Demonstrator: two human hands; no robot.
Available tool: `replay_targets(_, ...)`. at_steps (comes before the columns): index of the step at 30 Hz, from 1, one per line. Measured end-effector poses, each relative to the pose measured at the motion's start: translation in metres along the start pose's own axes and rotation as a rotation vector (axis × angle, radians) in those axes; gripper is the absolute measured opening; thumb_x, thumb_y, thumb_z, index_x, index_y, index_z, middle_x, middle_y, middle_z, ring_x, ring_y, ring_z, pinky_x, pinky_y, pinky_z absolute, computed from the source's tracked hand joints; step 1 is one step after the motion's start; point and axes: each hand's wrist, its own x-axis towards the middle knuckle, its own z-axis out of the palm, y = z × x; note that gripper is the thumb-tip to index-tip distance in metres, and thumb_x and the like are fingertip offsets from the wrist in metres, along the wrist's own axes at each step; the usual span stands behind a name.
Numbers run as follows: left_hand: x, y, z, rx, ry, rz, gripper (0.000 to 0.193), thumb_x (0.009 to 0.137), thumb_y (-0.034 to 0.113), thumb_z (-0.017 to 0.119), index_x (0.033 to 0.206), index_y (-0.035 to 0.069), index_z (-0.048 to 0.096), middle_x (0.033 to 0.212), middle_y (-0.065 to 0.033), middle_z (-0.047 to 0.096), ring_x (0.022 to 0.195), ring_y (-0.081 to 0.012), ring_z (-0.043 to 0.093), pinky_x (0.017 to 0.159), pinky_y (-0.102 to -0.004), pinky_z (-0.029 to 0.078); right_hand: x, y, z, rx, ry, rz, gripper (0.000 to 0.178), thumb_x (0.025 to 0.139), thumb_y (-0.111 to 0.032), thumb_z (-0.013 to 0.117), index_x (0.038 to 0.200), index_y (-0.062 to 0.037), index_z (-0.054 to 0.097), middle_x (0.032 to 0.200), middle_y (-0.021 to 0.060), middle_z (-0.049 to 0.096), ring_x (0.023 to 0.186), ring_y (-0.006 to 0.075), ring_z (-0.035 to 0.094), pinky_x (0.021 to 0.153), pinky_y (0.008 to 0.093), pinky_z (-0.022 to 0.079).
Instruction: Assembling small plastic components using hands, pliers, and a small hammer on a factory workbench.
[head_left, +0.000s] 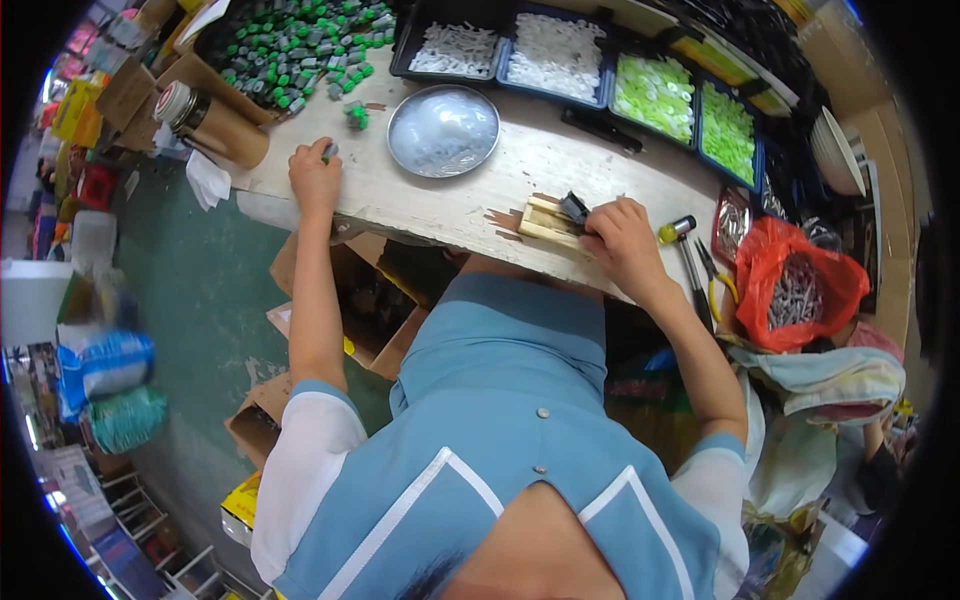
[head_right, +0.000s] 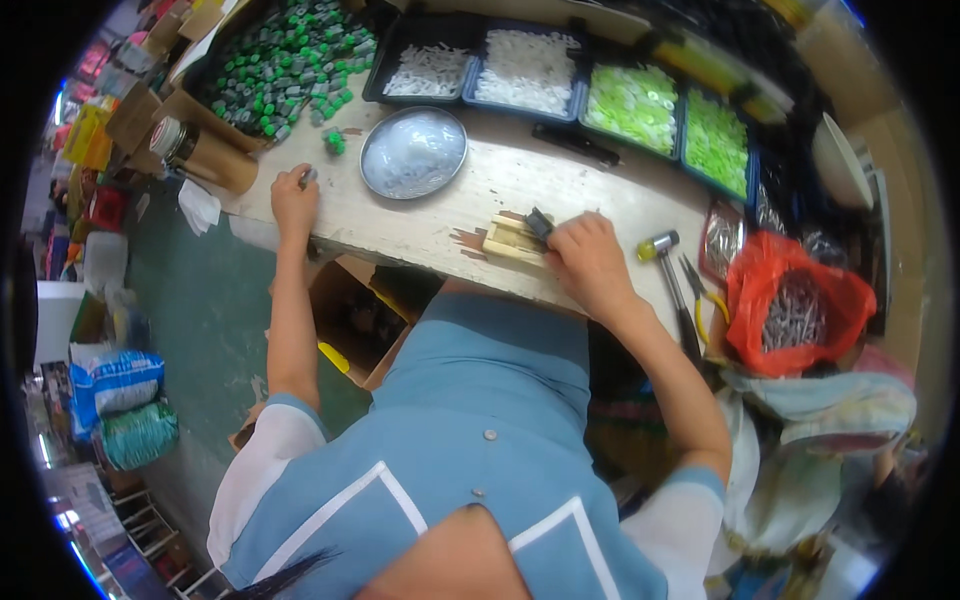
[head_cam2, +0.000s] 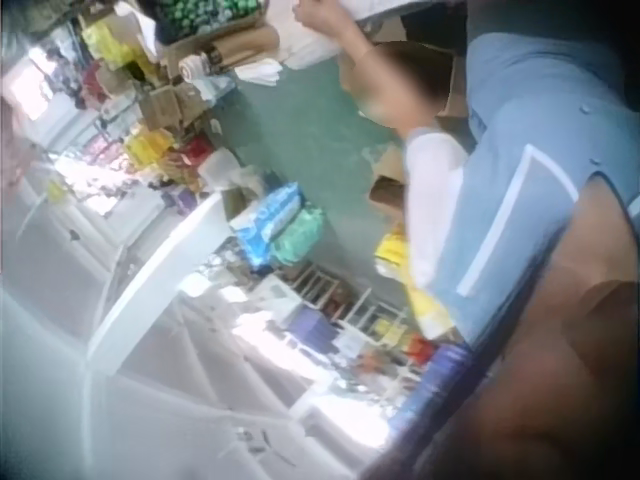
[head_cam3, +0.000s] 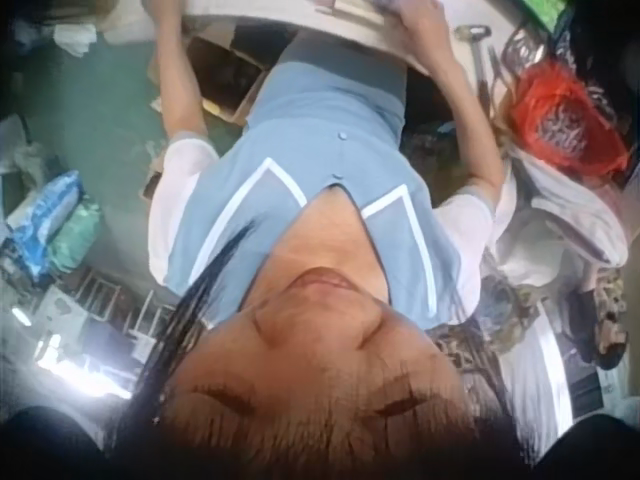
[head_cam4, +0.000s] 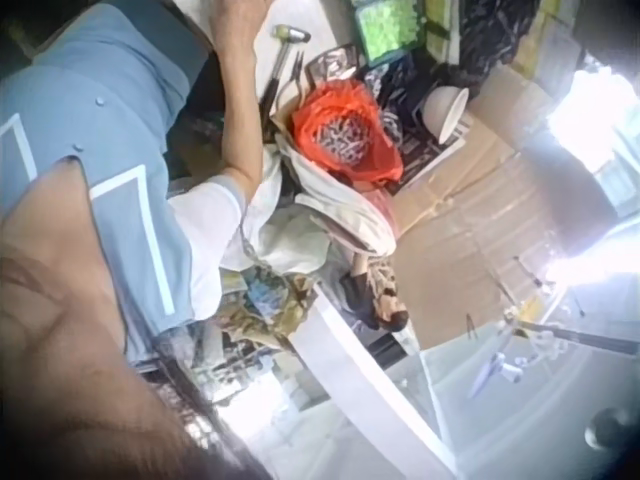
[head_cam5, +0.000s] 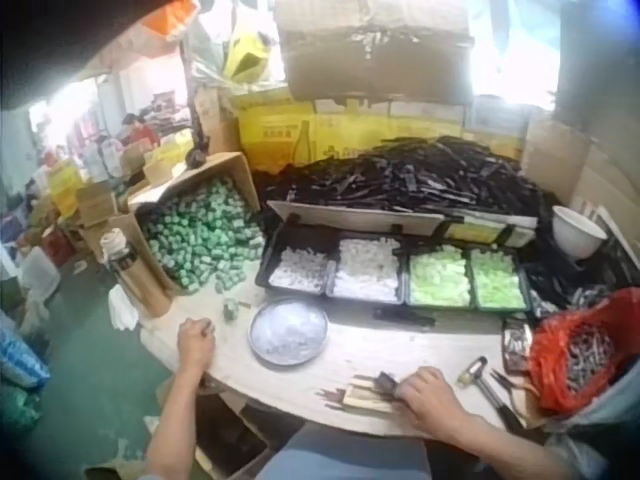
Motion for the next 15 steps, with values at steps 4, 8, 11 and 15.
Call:
replay_targets(4,-0.002,-0.007,0.0,0.023,-0.032,0.007,0.024,0.071,0.014,0.061,0.093,0.006,0.066,0.084,-0.0115,0.057,0.082,-0.0302,0.052,0.075,-0.0391,0.044,0.008,-0.014,0.013,0.019,0.116,0.09,0.031,0.072,-0.004,0.06,0.102,-0.0031,0.054,0.105,0.0102,0.054,0.095,0.029,0.05,0.087,0.0363,0.038)
replay_targets(8,-0.006,-0.001,-0.001,0.056,-0.015,0.012,0.023,0.073,0.018,0.064,0.091,0.004,0.066,0.085,-0.0112,0.058,0.083,-0.0293,0.052,0.075,-0.0388,0.044,0.005,-0.019,0.02,-0.146,0.012,0.026,0.038,0.073,-0.001,0.053,0.111,-0.0066,0.054,0.122,0.0077,0.05,0.108,0.0237,0.047,0.097,0.038,0.031)
replay_targets(11,-0.006,-0.004,0.001,0.123,0.026,0.014,0.024,0.075,0.022,0.065,0.09,0.004,0.066,0.086,-0.0118,0.059,0.084,-0.0301,0.053,0.075,-0.0399,0.044,0.001,-0.022,0.019,-0.218,-0.066,-0.026,0.043,0.073,-0.002,0.053,0.115,-0.0105,0.053,0.131,0.0018,0.045,0.117,0.019,0.043,0.104,0.0442,0.021)
replay_targets(15,-0.01,0.015,-0.009,-0.23,0.053,-0.032,0.019,0.072,0.013,0.068,0.089,0.003,0.066,0.081,-0.0066,0.057,0.072,-0.0196,0.052,0.065,-0.0303,0.044,0.0,-0.008,0.022,-0.207,-0.072,-0.057,0.046,0.075,-0.006,0.054,0.12,-0.0139,0.051,0.135,-0.0027,0.042,0.122,0.0154,0.039,0.106,0.0503,0.012)
